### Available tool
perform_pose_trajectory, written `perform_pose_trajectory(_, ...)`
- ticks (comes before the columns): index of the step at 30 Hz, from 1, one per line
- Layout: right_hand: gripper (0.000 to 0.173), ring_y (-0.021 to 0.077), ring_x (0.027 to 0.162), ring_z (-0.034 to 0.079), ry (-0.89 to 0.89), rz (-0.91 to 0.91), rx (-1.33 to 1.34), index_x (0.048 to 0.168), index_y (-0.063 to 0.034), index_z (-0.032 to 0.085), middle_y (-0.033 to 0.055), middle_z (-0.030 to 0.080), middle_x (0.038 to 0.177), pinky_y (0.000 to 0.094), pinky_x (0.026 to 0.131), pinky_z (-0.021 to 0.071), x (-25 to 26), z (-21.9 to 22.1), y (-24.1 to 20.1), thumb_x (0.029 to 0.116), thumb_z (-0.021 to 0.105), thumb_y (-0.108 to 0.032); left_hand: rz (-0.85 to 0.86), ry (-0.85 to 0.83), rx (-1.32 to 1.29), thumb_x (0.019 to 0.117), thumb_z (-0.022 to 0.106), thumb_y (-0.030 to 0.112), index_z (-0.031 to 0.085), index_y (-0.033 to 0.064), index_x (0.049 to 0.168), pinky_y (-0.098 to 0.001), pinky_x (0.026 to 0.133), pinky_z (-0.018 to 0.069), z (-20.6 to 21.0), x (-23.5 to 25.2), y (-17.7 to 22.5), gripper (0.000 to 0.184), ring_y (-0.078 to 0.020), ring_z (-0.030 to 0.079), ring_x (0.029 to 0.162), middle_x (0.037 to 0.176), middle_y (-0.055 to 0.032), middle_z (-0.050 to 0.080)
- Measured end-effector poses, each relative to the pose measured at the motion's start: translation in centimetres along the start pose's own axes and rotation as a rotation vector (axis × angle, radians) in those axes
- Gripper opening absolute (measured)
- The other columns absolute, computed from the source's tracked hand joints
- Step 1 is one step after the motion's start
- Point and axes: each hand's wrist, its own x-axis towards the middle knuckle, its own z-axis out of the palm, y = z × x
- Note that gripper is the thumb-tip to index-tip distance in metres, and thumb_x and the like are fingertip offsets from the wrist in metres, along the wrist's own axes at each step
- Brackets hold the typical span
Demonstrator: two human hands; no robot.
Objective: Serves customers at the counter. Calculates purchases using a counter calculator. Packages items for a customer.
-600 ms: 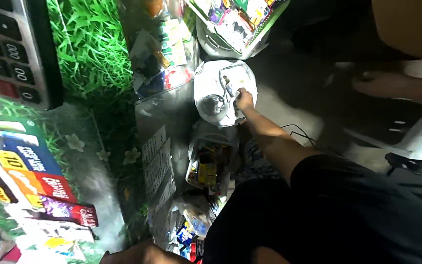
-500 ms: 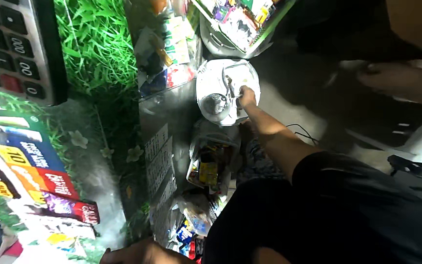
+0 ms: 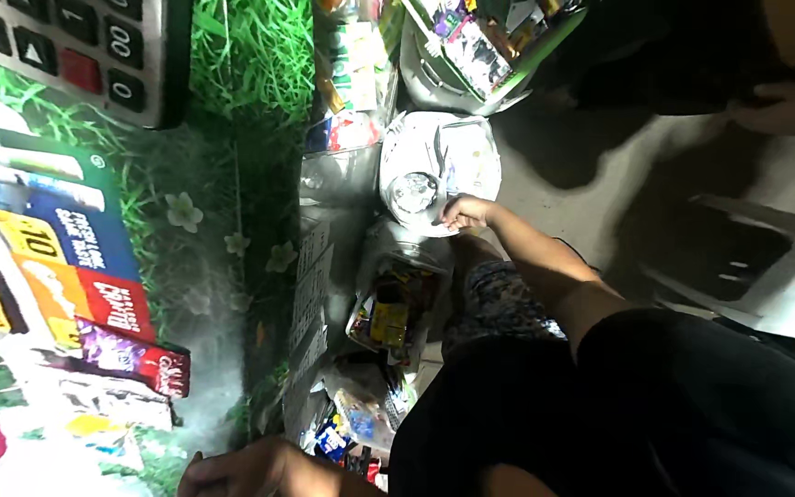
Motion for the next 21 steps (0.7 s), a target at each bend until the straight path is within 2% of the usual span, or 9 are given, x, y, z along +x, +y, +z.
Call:
perform_pose_trajectory(2,0.020,0.0118,0.054,0.052,0.092,-0.082,-0.188,0.099,-0.0022,0.063,0.0018,0.054,0.069,0.0307,0.053,0.0490,2.1,3.1,-1.0,0.0947,0.069,-0.021,-0.021,-0.018,-0.032,0.1046,0.041,0.004,0.051,-0.0254,0.116,-0.0246,0.102,0.0424,-0.1,0.0,0.4,0.033,-0.0127,0.056,0.110,0.114,-0.0229,0.059)
perform_pose_trajectory(3,0.032,0.0158,0.057,0.055,0.226,-0.105,-0.417,0.099,-0.0043,0.067,0.0051,0.056,0.070,0.0353,0.054,0.0497,3.3,4.6,-1.9,0.0944,0.072,-0.035,-0.029,-0.022,-0.037,0.1043,0.041,0.003,0.050,-0.0259,0.117,-0.0245,0.102,0.0425,-0.2,0.1,0.4,0.033,-0.0127,0.056,0.111,0.115,-0.0233,0.059)
perform_pose_trajectory(4,0.041,0.0296,0.080,0.067,0.332,-0.089,-0.635,0.105,-0.0029,0.073,0.0164,0.069,0.089,0.0528,0.073,0.0570,4.2,5.8,-3.0,0.0932,0.074,-0.042,-0.026,-0.015,-0.032,0.1041,0.041,0.003,0.051,-0.0258,0.116,-0.0237,0.100,0.0433,-0.2,0.1,0.3,0.032,-0.0124,0.057,0.109,0.113,-0.0233,0.060)
perform_pose_trajectory(5,0.043,0.0396,0.102,0.069,0.387,-0.070,-0.809,0.113,-0.0032,0.073,0.0224,0.072,0.107,0.0641,0.088,0.0542,4.6,6.8,-3.9,0.0941,0.072,-0.042,-0.020,-0.005,-0.019,0.1042,0.042,0.003,0.052,-0.0249,0.115,-0.0230,0.099,0.0436,-0.2,0.1,0.2,0.031,-0.0117,0.057,0.108,0.112,-0.0224,0.060)
perform_pose_trajectory(6,0.043,0.0462,0.113,0.066,0.424,-0.042,-0.940,0.124,-0.0032,0.067,0.0257,0.069,0.119,0.0703,0.092,0.0505,4.7,7.6,-4.6,0.0945,0.071,-0.034,0.000,0.008,-0.021,0.1037,0.043,0.002,0.053,-0.0243,0.114,-0.0228,0.097,0.0443,-0.1,0.1,-0.2,0.030,-0.0115,0.057,0.106,0.110,-0.0216,0.061)
perform_pose_trajectory(7,0.051,0.0499,0.116,0.064,0.472,-0.011,-1.006,0.136,-0.0044,0.058,0.0271,0.068,0.124,0.0727,0.091,0.0501,5.1,8.0,-4.9,0.0921,0.073,-0.024,0.030,0.025,-0.039,0.1017,0.044,0.001,0.054,-0.0232,0.110,-0.0224,0.093,0.0451,0.0,0.3,-1.2,0.027,-0.0114,0.057,0.102,0.106,-0.0202,0.061)
perform_pose_trajectory(9,0.062,0.0504,0.114,0.065,0.553,0.037,-1.047,0.146,-0.0062,0.047,0.0265,0.067,0.125,0.0722,0.088,0.0520,6.3,8.2,-4.7,0.0898,0.072,-0.017,0.089,0.067,-0.051,0.0987,0.045,0.000,0.057,-0.0174,0.102,-0.0215,0.085,0.0461,0.3,0.9,-3.4,0.021,-0.0101,0.059,0.094,0.097,-0.0159,0.061)
perform_pose_trajectory(13,0.052,0.0494,0.116,0.064,0.579,0.060,-1.016,0.137,-0.0044,0.056,0.0255,0.067,0.127,0.0729,0.089,0.0512,7.2,8.4,-4.4,0.0897,0.072,-0.017,0.042,0.028,0.047,0.1071,0.043,0.009,0.056,-0.0206,0.115,-0.0234,0.095,0.0460,-0.3,0.0,-1.5,0.034,-0.0105,0.059,0.103,0.107,-0.0189,0.063)
perform_pose_trajectory(21,0.037,0.0482,0.121,0.062,0.462,-0.037,-1.058,0.123,-0.0051,0.070,0.0247,0.067,0.128,0.0743,0.095,0.0478,7.4,7.4,-4.6,0.0902,0.073,-0.023,0.134,0.134,0.197,0.1061,0.049,0.010,0.066,-0.0127,0.103,-0.0253,0.088,0.0492,0.3,-0.2,-1.7,0.029,-0.0140,0.065,0.093,0.095,-0.0172,0.068)
